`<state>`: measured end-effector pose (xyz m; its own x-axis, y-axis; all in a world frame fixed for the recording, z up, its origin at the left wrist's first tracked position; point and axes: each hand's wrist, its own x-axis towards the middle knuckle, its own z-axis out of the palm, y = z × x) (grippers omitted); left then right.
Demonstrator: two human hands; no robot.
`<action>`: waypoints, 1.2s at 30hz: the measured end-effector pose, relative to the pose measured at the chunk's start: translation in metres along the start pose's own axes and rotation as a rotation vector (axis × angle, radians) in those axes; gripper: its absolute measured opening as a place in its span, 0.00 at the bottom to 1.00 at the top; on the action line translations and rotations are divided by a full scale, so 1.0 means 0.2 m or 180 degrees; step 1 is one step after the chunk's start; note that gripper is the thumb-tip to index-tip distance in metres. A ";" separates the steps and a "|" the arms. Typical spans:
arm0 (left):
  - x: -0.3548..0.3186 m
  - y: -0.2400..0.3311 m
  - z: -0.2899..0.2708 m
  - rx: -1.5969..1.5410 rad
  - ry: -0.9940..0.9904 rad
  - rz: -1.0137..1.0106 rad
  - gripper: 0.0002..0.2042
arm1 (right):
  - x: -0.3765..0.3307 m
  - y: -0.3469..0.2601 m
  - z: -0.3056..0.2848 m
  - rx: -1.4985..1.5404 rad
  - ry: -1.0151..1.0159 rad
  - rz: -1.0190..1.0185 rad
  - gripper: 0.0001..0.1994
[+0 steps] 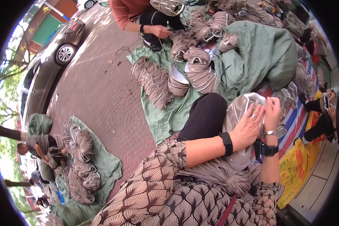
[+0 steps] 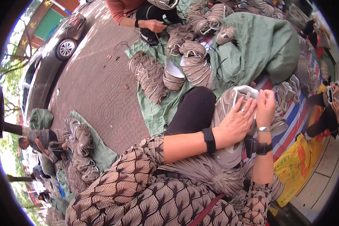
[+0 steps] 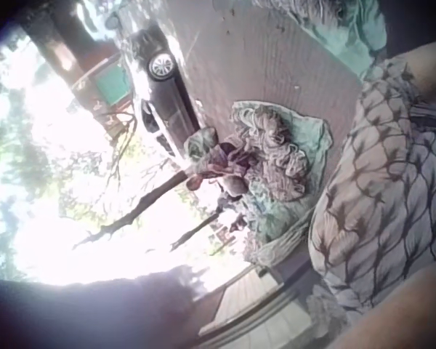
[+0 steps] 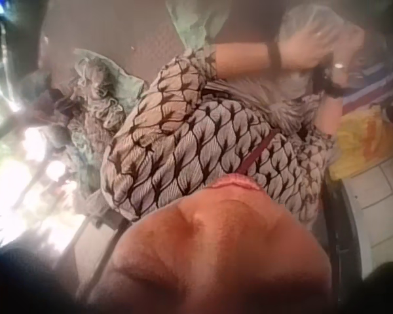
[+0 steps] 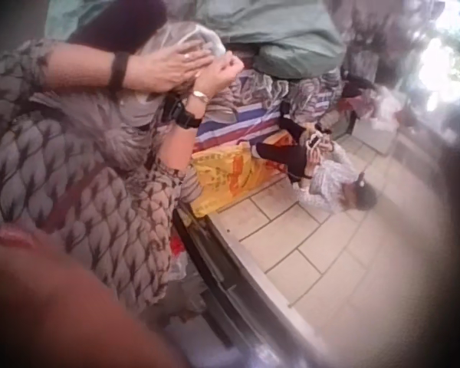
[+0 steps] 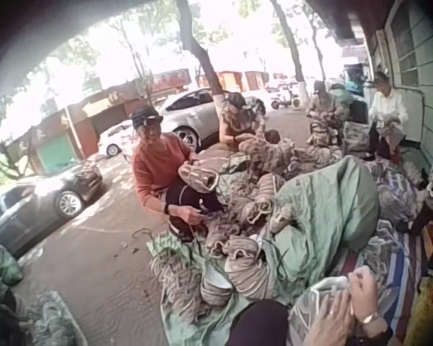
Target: The person sits on a tarp outdoors and laces a beige Reebok sneaker using a long, continuous shoelace. They repeatedly thread the lace through the eyelets, pull it tight, and adjust the tension. Other people are visible in the background performing similar tasks.
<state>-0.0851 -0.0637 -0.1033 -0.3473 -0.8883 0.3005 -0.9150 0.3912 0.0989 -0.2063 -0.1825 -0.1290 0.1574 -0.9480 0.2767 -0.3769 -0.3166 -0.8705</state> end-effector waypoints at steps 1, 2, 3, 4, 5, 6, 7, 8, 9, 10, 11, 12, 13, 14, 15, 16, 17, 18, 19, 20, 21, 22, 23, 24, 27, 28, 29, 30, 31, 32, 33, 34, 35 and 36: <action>-0.04 -0.01 0.00 -0.0075 0.0094 -0.0016 0.29 | -0.03 -0.05 0.02 0.0092 -0.0022 -0.0086 0.08; -0.06 -0.02 0.00 -0.0283 0.0201 -0.0042 0.29 | -0.05 -0.09 0.02 0.0168 -0.0012 -0.0161 0.08; -0.08 -0.03 0.00 -0.0491 0.0307 -0.0060 0.29 | -0.07 -0.13 0.03 0.0246 0.0004 -0.0228 0.07; -0.10 -0.03 0.00 -0.0685 0.0397 -0.0075 0.29 | -0.08 -0.14 0.03 0.0253 -0.0033 -0.0190 0.07; -0.12 -0.03 0.01 -0.0637 0.0404 -0.0078 0.29 | -0.08 -0.16 0.03 0.0255 -0.0053 -0.0172 0.07; -0.11 -0.03 0.02 -0.0590 0.0406 -0.0080 0.28 | -0.08 -0.16 0.03 0.0259 -0.0074 -0.0150 0.06; -0.08 -0.03 0.03 -0.0563 0.0469 -0.0057 0.28 | -0.05 -0.15 0.01 0.0270 -0.0139 0.0023 0.07; -0.06 -0.03 0.04 -0.0531 0.0489 -0.0057 0.27 | -0.01 -0.11 0.01 0.0137 -0.0200 0.0017 0.08; -0.05 -0.04 0.05 -0.0502 0.0445 -0.0045 0.27 | 0.03 -0.04 0.02 0.0006 -0.0263 0.0010 0.08; -0.02 -0.03 0.06 -0.0480 0.0526 -0.0072 0.27 | 0.07 0.02 0.00 -0.0160 -0.0304 -0.0002 0.09; 0.00 -0.02 0.06 -0.0457 0.0596 -0.0111 0.27 | 0.11 0.05 -0.01 -0.0042 -0.0395 0.0107 0.10; 0.00 -0.02 0.07 -0.0433 0.0667 -0.0152 0.27 | 0.12 0.09 -0.01 -0.0165 -0.0402 0.0029 0.10; 0.00 -0.03 0.08 -0.0409 0.0675 -0.0114 0.29 | 0.13 0.09 -0.01 -0.0300 -0.0416 -0.0046 0.10; -0.01 -0.04 0.05 -0.0455 0.0750 -0.0088 0.29 | 0.13 0.12 -0.03 -0.0448 -0.0415 -0.0117 0.10; -0.02 -0.04 0.03 -0.0503 0.0831 -0.0059 0.30 | 0.15 0.19 -0.09 -0.0747 -0.0605 0.0068 0.10; -0.04 -0.04 0.02 -0.0535 0.0884 -0.0044 0.30 | 0.13 0.18 -0.11 -0.0490 -0.0529 0.0210 0.10; -0.07 -0.03 0.01 -0.0365 0.0662 -0.0165 0.35 | 0.11 0.12 -0.08 -0.0176 -0.0479 0.0373 0.11; -0.10 -0.05 0.02 -0.0689 0.0634 -0.0204 0.37 | 0.09 0.05 -0.06 0.0130 -0.0424 0.0540 0.13; -0.14 -0.06 0.01 -0.1024 0.0592 -0.0256 0.38 | 0.04 -0.12 -0.02 -0.0081 -0.0361 0.0158 0.18; -0.15 -0.06 0.00 -0.1382 0.0592 -0.0251 0.40 | -0.01 -0.19 0.02 -0.0228 -0.0827 -0.0254 0.19; -0.15 -0.05 0.02 -0.1120 0.0627 -0.0271 0.42 | -0.06 -0.25 0.06 -0.0346 -0.1306 -0.0667 0.20; -0.14 -0.05 0.03 -0.1270 0.0493 -0.0220 0.41 | -0.07 -0.28 0.06 -0.0479 -0.1742 -0.1119 0.22; -0.14 -0.06 0.03 -0.1418 0.0357 -0.0171 0.41 | -0.08 -0.24 0.04 -0.1304 -0.1743 -0.1157 0.25; -0.14 -0.05 0.03 -0.1564 0.0218 -0.0126 0.40 | -0.07 -0.25 0.04 -0.1324 -0.1864 -0.1108 0.25; -0.18 -0.10 -0.07 -0.1744 0.0768 -0.0266 0.30 | -0.06 -0.31 0.02 -0.1389 -0.2121 -0.1039 0.27; -0.20 -0.15 -0.13 -0.2327 0.0411 -0.0270 0.26 | -0.06 -0.36 0.00 -0.1545 -0.1870 -0.1323 0.28; -0.24 -0.22 -0.21 -0.2904 0.0007 -0.0286 0.22 | -0.09 -0.43 -0.02 -0.1685 -0.1619 -0.1575 0.28; -0.28 -0.29 -0.28 -0.3469 -0.0428 -0.0295 0.18 | -0.13 -0.46 -0.05 -0.1827 -0.1350 -0.1809 0.29; -0.31 -0.34 -0.34 -0.3401 -0.0186 -0.0407 0.14 | -0.20 -0.38 -0.07 -0.2415 -0.1692 -0.1821 0.33; -0.34 -0.40 -0.38 -0.3379 -0.0007 -0.0510 0.10 | -0.32 -0.34 -0.03 -0.2724 -0.2210 -0.1819 0.35; -0.38 -0.47 -0.39 -0.3385 0.0213 -0.0569 0.10 | -0.32 -0.33 -0.04 -0.2554 -0.2153 -0.1816 0.37; -0.41 -0.54 -0.45 -0.3061 0.0177 -0.0669 0.10 | -0.26 -0.39 -0.06 -0.2300 -0.2402 -0.1608 0.35; -0.43 -0.61 -0.48 -0.2998 -0.0064 -0.1021 0.10 | -0.23 -0.38 -0.09 -0.2220 -0.2512 -0.1663 0.35; -0.48 -0.68 -0.52 -0.3139 -0.0063 -0.1258 0.10 | -0.20 -0.40 -0.08 -0.2066 -0.2577 -0.1690 0.33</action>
<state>0.0928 -0.0070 -0.0475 -0.0733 -0.9952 0.0642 -0.3955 0.0881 0.9142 -0.1973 -0.1201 -0.0636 0.8840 -0.4674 -0.0008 -0.4480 -0.8468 -0.2866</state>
